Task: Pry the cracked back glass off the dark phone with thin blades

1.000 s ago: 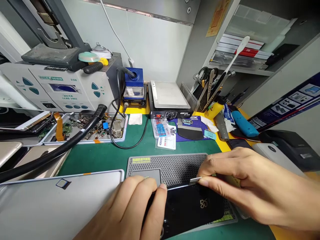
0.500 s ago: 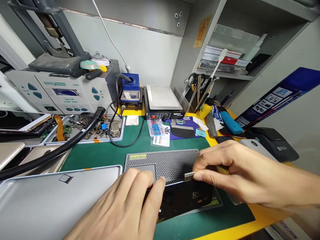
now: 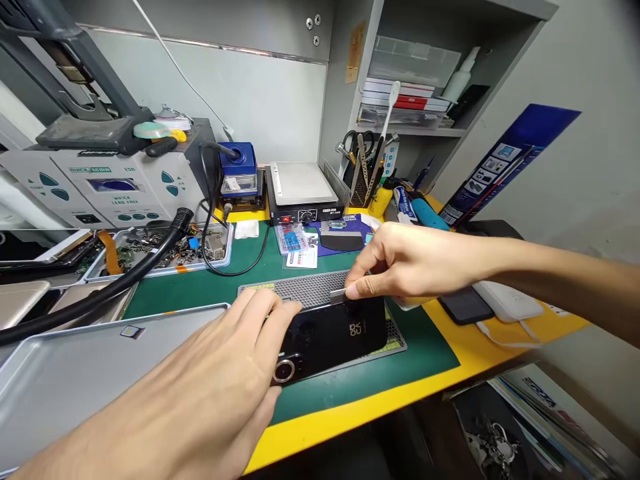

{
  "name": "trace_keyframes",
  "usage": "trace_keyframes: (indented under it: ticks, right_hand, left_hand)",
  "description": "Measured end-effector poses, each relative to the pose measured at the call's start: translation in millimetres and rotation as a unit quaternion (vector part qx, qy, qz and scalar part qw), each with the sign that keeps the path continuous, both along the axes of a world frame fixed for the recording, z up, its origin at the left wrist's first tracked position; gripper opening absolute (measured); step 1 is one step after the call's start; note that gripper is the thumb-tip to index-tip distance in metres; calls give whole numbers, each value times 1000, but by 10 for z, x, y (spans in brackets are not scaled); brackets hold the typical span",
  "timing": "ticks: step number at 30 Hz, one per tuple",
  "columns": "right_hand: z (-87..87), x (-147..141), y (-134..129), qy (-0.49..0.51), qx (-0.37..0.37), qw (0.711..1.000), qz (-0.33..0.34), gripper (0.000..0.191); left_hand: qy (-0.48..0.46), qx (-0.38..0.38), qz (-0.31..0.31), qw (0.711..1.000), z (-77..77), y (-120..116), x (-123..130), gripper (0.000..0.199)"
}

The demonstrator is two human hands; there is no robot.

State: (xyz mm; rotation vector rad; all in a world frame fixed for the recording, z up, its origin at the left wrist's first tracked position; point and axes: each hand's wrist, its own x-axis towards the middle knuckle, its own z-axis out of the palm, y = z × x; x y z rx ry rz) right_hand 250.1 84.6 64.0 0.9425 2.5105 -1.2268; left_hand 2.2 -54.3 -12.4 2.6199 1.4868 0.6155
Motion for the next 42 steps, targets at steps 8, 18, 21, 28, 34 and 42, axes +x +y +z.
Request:
trace_keyframes:
  ticks: [8, 18, 21, 28, 34, 42]
  right_hand:
    - [-20, 12, -17, 14, 24, 1000, 2, 27]
    - [-64, 85, -175, 59, 32, 997, -32, 25]
    - [-78, 133, -267, 85, 66, 994, -26, 24]
    - [-101, 432, -361, 113, 78, 983, -125, 41]
    - [-193, 651, -410, 53, 45, 972, -225, 42]
    - [-340, 815, -398, 153, -8, 934, -323, 30]
  left_hand:
    - [76, -41, -2, 996, 13, -51, 50, 52]
    - [-70, -32, 12, 997, 72, 142, 429, 21]
    - [-122, -1, 6, 992, 45, 174, 525, 21]
    - [-135, 81, -19, 987, 16, 131, 549, 15]
    - [-136, 113, -43, 983, 5, 134, 571, 16]
    - [-137, 129, -37, 982, 4, 128, 590, 15]
